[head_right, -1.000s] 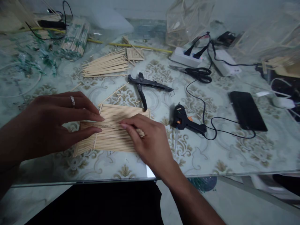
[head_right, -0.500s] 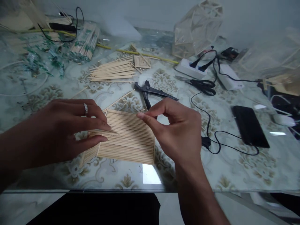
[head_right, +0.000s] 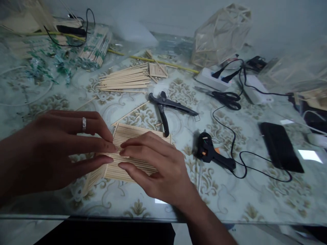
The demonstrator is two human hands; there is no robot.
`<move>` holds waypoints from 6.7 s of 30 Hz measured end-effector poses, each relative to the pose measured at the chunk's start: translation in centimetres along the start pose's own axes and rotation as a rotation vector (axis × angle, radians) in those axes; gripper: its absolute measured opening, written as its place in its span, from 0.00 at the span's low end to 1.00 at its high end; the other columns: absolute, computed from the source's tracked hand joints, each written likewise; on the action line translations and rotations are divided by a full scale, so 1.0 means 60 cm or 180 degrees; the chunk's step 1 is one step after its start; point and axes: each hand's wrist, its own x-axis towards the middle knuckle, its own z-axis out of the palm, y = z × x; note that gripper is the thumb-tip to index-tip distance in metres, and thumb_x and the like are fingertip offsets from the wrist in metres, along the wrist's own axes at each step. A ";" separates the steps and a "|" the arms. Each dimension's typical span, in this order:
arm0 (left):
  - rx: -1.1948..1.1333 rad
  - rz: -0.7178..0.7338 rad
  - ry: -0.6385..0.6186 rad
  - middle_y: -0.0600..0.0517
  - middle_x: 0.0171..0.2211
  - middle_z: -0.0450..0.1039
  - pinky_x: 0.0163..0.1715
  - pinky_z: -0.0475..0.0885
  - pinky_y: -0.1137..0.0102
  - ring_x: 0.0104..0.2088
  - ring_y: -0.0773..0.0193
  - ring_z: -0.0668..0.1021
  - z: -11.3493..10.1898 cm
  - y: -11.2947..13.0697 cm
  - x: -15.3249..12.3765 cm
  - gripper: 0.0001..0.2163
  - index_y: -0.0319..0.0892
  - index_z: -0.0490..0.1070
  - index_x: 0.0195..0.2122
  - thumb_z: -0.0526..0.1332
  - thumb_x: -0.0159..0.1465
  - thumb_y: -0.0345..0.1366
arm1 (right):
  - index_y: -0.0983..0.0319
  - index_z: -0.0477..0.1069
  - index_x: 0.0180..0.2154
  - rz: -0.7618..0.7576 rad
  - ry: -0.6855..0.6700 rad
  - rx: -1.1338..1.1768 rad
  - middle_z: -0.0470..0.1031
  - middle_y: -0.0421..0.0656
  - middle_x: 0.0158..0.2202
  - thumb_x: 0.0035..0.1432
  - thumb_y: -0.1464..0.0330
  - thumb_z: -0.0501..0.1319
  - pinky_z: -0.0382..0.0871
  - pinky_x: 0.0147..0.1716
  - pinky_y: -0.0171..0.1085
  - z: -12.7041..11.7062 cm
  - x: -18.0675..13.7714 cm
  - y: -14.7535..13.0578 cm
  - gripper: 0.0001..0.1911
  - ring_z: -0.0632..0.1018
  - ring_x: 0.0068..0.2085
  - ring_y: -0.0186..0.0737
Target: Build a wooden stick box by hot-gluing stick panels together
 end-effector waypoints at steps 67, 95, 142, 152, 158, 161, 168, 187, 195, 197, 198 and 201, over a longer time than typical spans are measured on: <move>-0.0790 -0.0638 0.0385 0.46 0.57 0.82 0.48 0.86 0.63 0.52 0.51 0.87 0.063 -0.007 -0.126 0.33 0.49 0.69 0.63 0.78 0.60 0.49 | 0.56 0.81 0.44 -0.0113 0.0033 -0.0697 0.87 0.44 0.42 0.67 0.80 0.67 0.85 0.36 0.38 0.031 -0.012 0.005 0.12 0.88 0.39 0.39; -0.1039 -0.0469 0.0552 0.45 0.54 0.84 0.44 0.85 0.64 0.51 0.52 0.87 0.073 -0.002 -0.120 0.28 0.44 0.66 0.59 0.74 0.63 0.44 | 0.55 0.82 0.44 -0.0006 0.0095 -0.0893 0.89 0.41 0.39 0.60 0.84 0.68 0.86 0.27 0.41 0.027 -0.023 0.012 0.18 0.88 0.32 0.45; -0.0213 -0.0523 0.0483 0.49 0.54 0.85 0.44 0.85 0.67 0.48 0.52 0.89 0.060 -0.013 -0.126 0.34 0.47 0.71 0.60 0.76 0.59 0.58 | 0.56 0.85 0.38 -0.0501 0.0225 -0.1147 0.89 0.41 0.37 0.58 0.82 0.74 0.80 0.27 0.38 0.005 -0.014 0.004 0.14 0.87 0.33 0.41; -0.0274 -0.0533 0.0464 0.50 0.55 0.84 0.45 0.84 0.68 0.49 0.53 0.88 0.059 -0.012 -0.124 0.32 0.49 0.71 0.60 0.76 0.60 0.57 | 0.52 0.87 0.48 -0.0391 0.0246 -0.0926 0.90 0.39 0.40 0.59 0.80 0.75 0.84 0.31 0.42 -0.003 -0.017 0.004 0.20 0.88 0.35 0.43; -0.0167 -0.0596 0.0431 0.51 0.56 0.84 0.44 0.85 0.68 0.48 0.53 0.89 0.059 -0.012 -0.126 0.33 0.50 0.71 0.61 0.74 0.60 0.61 | 0.51 0.87 0.50 -0.0334 0.0329 -0.0618 0.90 0.40 0.41 0.60 0.81 0.73 0.85 0.34 0.44 -0.010 -0.017 0.010 0.22 0.87 0.35 0.44; -0.0143 -0.0612 0.0419 0.52 0.56 0.84 0.44 0.85 0.66 0.48 0.52 0.89 0.059 -0.013 -0.125 0.34 0.52 0.72 0.61 0.73 0.60 0.62 | 0.51 0.88 0.46 -0.0327 0.0390 -0.0612 0.89 0.39 0.38 0.59 0.81 0.73 0.85 0.33 0.44 -0.012 -0.015 0.009 0.21 0.87 0.34 0.44; -0.0161 -0.0565 0.0387 0.50 0.55 0.84 0.45 0.85 0.64 0.49 0.49 0.89 0.060 -0.017 -0.124 0.35 0.51 0.71 0.61 0.75 0.58 0.61 | 0.48 0.87 0.46 -0.0112 0.0473 -0.0540 0.88 0.37 0.34 0.60 0.78 0.73 0.83 0.30 0.45 -0.011 -0.011 0.005 0.19 0.86 0.30 0.45; -0.0365 -0.0453 0.0426 0.48 0.55 0.84 0.46 0.85 0.65 0.49 0.50 0.88 0.059 -0.015 -0.120 0.33 0.51 0.70 0.62 0.77 0.60 0.54 | 0.44 0.88 0.44 0.0320 0.1586 0.0700 0.55 0.32 0.16 0.61 0.62 0.77 0.72 0.15 0.39 -0.079 0.003 0.032 0.09 0.57 0.15 0.34; -0.0496 -0.0464 0.0367 0.48 0.55 0.83 0.48 0.84 0.64 0.49 0.50 0.87 0.060 -0.019 -0.118 0.34 0.51 0.68 0.61 0.78 0.58 0.54 | 0.49 0.88 0.39 0.0854 0.1096 -0.0176 0.88 0.38 0.34 0.53 0.76 0.79 0.82 0.32 0.43 -0.040 -0.023 -0.004 0.16 0.85 0.33 0.45; -0.0579 -0.0485 0.0339 0.47 0.54 0.82 0.48 0.83 0.63 0.48 0.50 0.87 0.060 -0.019 -0.115 0.34 0.50 0.68 0.60 0.78 0.58 0.54 | 0.49 0.88 0.40 0.0740 0.0828 -0.0327 0.87 0.38 0.33 0.55 0.76 0.78 0.79 0.30 0.43 -0.024 -0.021 -0.013 0.15 0.84 0.32 0.44; -0.0623 -0.0503 0.0336 0.47 0.53 0.82 0.48 0.83 0.63 0.48 0.51 0.86 0.061 -0.019 -0.114 0.34 0.49 0.67 0.60 0.78 0.58 0.54 | 0.49 0.88 0.41 0.0686 0.0715 -0.0371 0.87 0.38 0.33 0.56 0.75 0.77 0.79 0.31 0.42 -0.016 -0.020 -0.016 0.14 0.84 0.32 0.43; -0.0745 -0.0538 0.0340 0.47 0.53 0.80 0.48 0.82 0.62 0.49 0.50 0.86 0.063 -0.019 -0.112 0.33 0.47 0.68 0.58 0.78 0.58 0.53 | 0.50 0.88 0.43 0.0590 0.0615 -0.0394 0.88 0.38 0.34 0.58 0.75 0.77 0.78 0.32 0.41 0.001 -0.018 -0.018 0.14 0.84 0.32 0.41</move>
